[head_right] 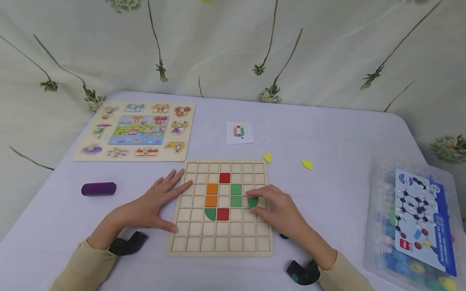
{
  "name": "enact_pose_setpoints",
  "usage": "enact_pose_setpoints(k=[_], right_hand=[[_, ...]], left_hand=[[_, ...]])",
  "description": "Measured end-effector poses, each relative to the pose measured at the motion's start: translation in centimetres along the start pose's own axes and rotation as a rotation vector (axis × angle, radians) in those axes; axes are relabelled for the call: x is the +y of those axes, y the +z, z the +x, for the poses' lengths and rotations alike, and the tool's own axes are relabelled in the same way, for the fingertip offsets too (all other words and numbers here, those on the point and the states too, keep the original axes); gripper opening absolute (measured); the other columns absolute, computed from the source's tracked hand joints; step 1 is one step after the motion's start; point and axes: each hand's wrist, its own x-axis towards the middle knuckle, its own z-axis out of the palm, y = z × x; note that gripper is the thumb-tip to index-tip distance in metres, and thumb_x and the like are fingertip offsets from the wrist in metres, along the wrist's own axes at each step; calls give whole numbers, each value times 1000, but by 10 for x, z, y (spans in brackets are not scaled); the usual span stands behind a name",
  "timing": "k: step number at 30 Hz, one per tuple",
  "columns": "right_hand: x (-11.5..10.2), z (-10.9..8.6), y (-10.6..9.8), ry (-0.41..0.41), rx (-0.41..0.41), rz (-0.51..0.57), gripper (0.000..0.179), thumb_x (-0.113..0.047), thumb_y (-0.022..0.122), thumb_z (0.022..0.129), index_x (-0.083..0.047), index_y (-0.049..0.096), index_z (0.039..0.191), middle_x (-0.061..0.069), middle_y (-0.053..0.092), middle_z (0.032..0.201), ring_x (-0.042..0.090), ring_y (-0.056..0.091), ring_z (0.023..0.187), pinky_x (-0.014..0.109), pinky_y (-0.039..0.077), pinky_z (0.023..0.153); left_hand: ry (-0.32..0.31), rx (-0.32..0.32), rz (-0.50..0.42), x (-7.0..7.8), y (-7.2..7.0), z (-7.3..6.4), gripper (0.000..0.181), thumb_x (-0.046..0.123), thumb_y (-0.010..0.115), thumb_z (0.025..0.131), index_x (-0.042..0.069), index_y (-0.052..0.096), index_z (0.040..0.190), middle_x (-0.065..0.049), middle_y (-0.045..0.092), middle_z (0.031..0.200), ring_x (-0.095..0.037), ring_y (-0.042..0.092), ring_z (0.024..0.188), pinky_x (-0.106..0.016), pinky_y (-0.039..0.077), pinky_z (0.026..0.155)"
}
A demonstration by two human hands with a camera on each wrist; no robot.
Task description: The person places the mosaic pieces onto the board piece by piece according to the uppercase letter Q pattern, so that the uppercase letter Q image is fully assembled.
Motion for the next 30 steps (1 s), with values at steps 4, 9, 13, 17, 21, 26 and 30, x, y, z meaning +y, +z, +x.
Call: enact_pose_setpoints(k=[4, 9, 13, 17, 21, 26, 30], right_hand=[[-1, 2, 12, 23, -88, 74, 37, -1, 77, 74, -10, 67, 108, -5, 65, 103, 14, 59, 99, 24, 45, 86], [-1, 6, 25, -46, -134, 84, 34, -2, 77, 75, -8, 68, 107, -3, 65, 103, 14, 59, 98, 24, 46, 85], [0, 7, 31, -102, -134, 60, 35, -2, 77, 75, -7, 67, 108, -1, 65, 103, 16, 59, 96, 25, 46, 84], [1, 6, 34, -85, -147, 45, 36, -5, 77, 76, -9, 67, 109, -4, 65, 105, 14, 57, 98, 26, 46, 85], [2, 5, 36, -70, -149, 34, 38, -6, 78, 75, -9, 67, 111, -6, 63, 107, 13, 56, 100, 27, 46, 85], [2, 5, 36, -66, -137, 19, 39, -7, 79, 74, -8, 67, 111, -7, 63, 107, 13, 56, 99, 28, 47, 82], [3, 5, 35, -77, -137, 24, 37, -4, 78, 74, -6, 68, 110, -5, 64, 105, 13, 57, 97, 27, 49, 79]], left_hand=[[-20, -14, 0, 0, 0, 0, 113, 66, 72, 63, 17, 19, 151, -7, -7, 156, -28, -14, 138, -52, -4, 107], [-22, -17, -5, 0, 0, 1, 113, 66, 72, 63, 18, 19, 151, -7, -7, 156, -27, -14, 138, -52, -4, 107], [-21, -18, -1, 0, -1, 1, 113, 66, 72, 63, 18, 19, 151, -6, -8, 156, -27, -14, 138, -52, -4, 107], [-23, -21, -1, 1, -1, 1, 113, 66, 72, 63, 18, 19, 151, -6, -8, 156, -27, -14, 138, -51, -4, 107], [-27, -21, -6, 2, -2, 1, 113, 65, 73, 63, 18, 19, 151, -6, -8, 156, -27, -14, 138, -51, -5, 107], [-29, -23, -7, 2, -2, 1, 113, 64, 73, 63, 18, 19, 151, -7, -8, 156, -27, -14, 138, -52, -4, 107], [-25, -21, -7, 2, -2, 1, 113, 65, 73, 63, 18, 19, 151, -7, -8, 156, -27, -14, 138, -52, -4, 107]])
